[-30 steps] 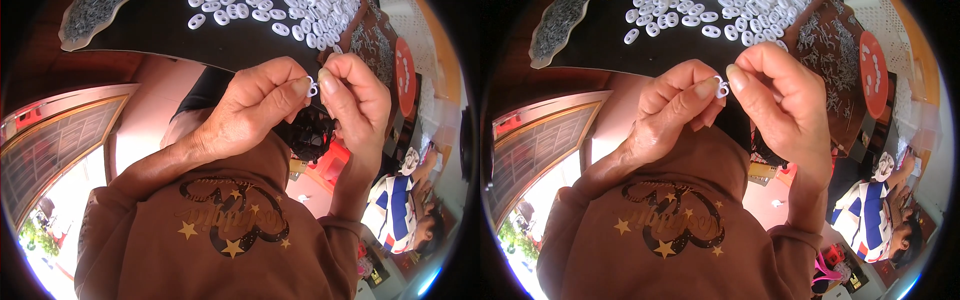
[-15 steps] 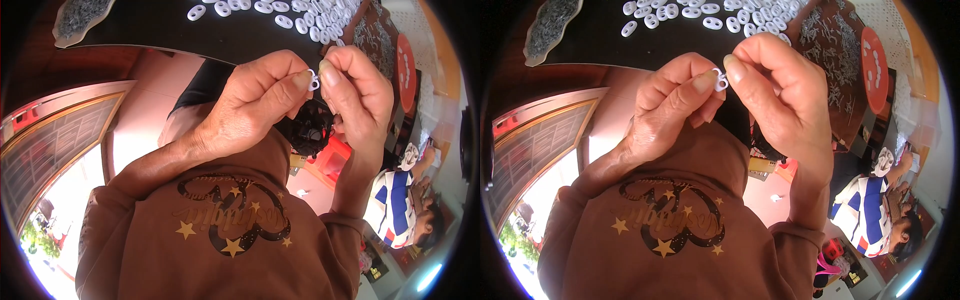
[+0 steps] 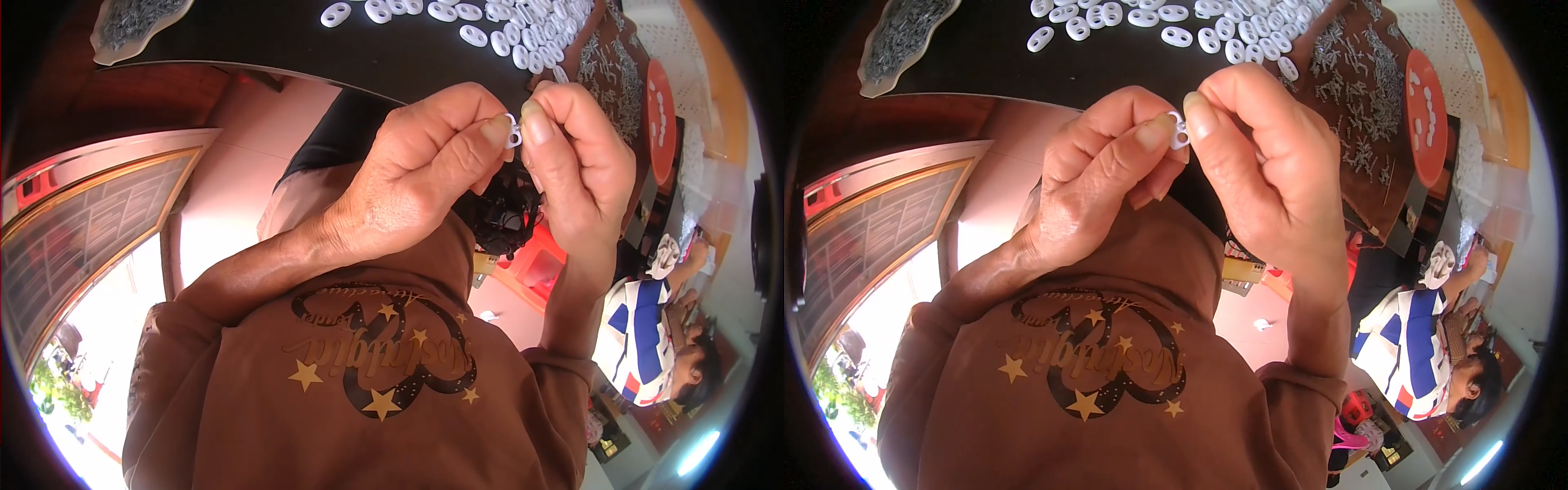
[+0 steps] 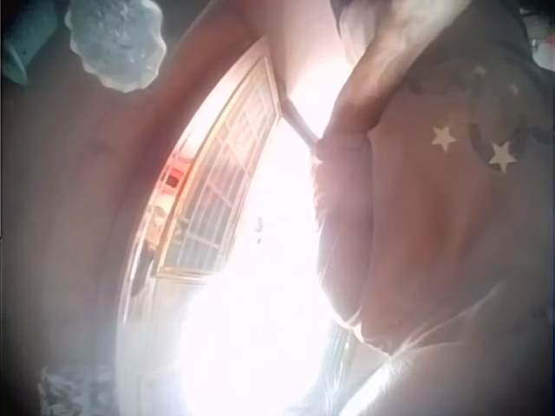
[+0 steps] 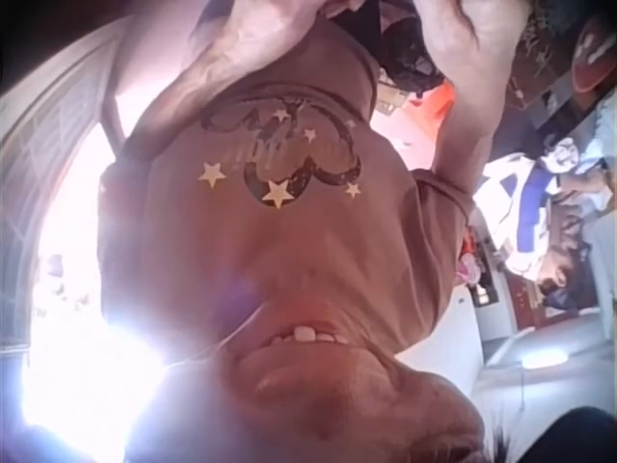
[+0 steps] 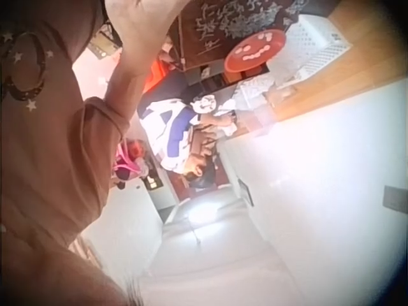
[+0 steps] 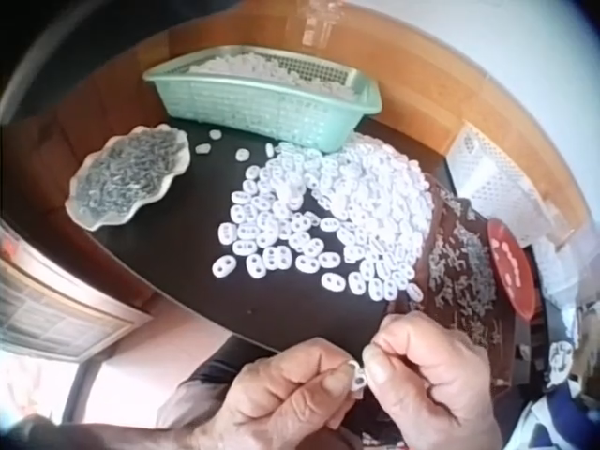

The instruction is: Assembling small plastic components by inserting metal pins or springs into them by hand.

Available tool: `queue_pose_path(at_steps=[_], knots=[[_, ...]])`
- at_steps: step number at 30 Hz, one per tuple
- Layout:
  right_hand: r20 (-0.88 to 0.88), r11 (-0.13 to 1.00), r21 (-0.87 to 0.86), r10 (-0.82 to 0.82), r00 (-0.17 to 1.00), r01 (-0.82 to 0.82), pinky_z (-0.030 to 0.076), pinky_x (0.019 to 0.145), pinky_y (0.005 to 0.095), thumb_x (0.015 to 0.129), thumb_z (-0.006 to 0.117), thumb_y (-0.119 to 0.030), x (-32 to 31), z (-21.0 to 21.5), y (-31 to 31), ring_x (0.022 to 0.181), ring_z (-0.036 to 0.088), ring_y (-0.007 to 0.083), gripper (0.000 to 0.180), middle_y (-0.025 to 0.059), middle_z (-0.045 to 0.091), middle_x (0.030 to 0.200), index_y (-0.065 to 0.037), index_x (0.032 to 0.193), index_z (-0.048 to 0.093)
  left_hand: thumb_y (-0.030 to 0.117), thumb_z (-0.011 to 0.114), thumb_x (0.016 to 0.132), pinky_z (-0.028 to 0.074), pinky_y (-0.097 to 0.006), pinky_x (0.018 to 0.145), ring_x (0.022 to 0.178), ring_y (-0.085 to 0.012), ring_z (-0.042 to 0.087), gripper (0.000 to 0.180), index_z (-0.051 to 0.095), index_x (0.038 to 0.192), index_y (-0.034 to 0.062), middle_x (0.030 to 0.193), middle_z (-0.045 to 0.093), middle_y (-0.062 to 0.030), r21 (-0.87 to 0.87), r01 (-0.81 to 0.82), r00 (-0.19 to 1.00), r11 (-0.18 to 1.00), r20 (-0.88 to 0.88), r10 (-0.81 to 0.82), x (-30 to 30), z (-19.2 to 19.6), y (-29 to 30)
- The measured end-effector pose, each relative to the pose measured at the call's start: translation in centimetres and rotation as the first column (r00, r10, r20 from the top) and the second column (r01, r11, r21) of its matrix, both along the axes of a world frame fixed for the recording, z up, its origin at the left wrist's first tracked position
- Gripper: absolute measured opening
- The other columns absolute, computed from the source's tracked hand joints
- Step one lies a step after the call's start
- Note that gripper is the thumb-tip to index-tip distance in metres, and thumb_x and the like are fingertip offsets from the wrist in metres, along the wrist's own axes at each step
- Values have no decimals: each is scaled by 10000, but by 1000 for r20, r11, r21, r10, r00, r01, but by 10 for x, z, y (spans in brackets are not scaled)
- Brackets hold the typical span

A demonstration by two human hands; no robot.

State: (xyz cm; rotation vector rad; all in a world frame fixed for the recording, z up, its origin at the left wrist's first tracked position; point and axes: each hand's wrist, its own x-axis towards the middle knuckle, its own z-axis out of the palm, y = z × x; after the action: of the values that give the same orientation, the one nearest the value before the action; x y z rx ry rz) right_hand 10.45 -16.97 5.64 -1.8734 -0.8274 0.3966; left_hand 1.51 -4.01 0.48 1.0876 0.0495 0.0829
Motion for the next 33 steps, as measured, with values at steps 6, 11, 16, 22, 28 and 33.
queue_pose_path(at_steps=[6,11,16,22,28,33], knots=[[0,999,7,33,999,-33,323,493,216,896,553,-23,-2,2,2,547,385,62,72,14,464,617,15,837,540,219,431,991,322,-197,579,620,-51,382,214,525,922,40,712,496,4,-4,47,999,999,4,-46,-3,0,4],[-110,999,-4,44,993,-45,336,508,220,900,544,-21,-2,2,-1,573,401,62,59,17,486,645,23,861,541,221,431,991,322,-197,583,622,-52,382,212,526,930,41,708,489,8,-57,28,999,998,18,-27,-3,-1,-2],[-27,999,-36,15,1000,-16,341,520,204,911,549,-42,-6,4,-1,592,400,48,80,0,491,654,22,863,545,213,427,993,328,-194,581,621,-49,391,210,532,927,43,710,492,11,-24,19,999,1000,26,-18,-3,-4,0],[-183,995,-91,-44,982,28,352,525,198,906,564,-48,2,21,-9,590,421,46,66,-2,500,677,9,872,554,192,428,992,334,-195,564,612,-47,397,198,535,923,42,711,499,8,6,14,1000,1000,12,-14,1,-5,-1],[-51,992,-58,109,993,-111,347,508,222,883,593,-51,17,5,-8,564,409,79,89,21,480,669,3,853,529,191,423,995,337,-195,558,608,-49,402,203,533,922,37,710,499,2,15,38,999,999,-8,-38,6,-4,1],[142,984,-60,177,974,-170,337,491,260,877,580,-28,24,-1,-3,533,383,129,97,56,444,645,5,836,500,194,421,997,339,-198,558,611,-52,404,206,530,929,33,707,496,0,-21,60,998,998,6,-60,12,-6,3]])
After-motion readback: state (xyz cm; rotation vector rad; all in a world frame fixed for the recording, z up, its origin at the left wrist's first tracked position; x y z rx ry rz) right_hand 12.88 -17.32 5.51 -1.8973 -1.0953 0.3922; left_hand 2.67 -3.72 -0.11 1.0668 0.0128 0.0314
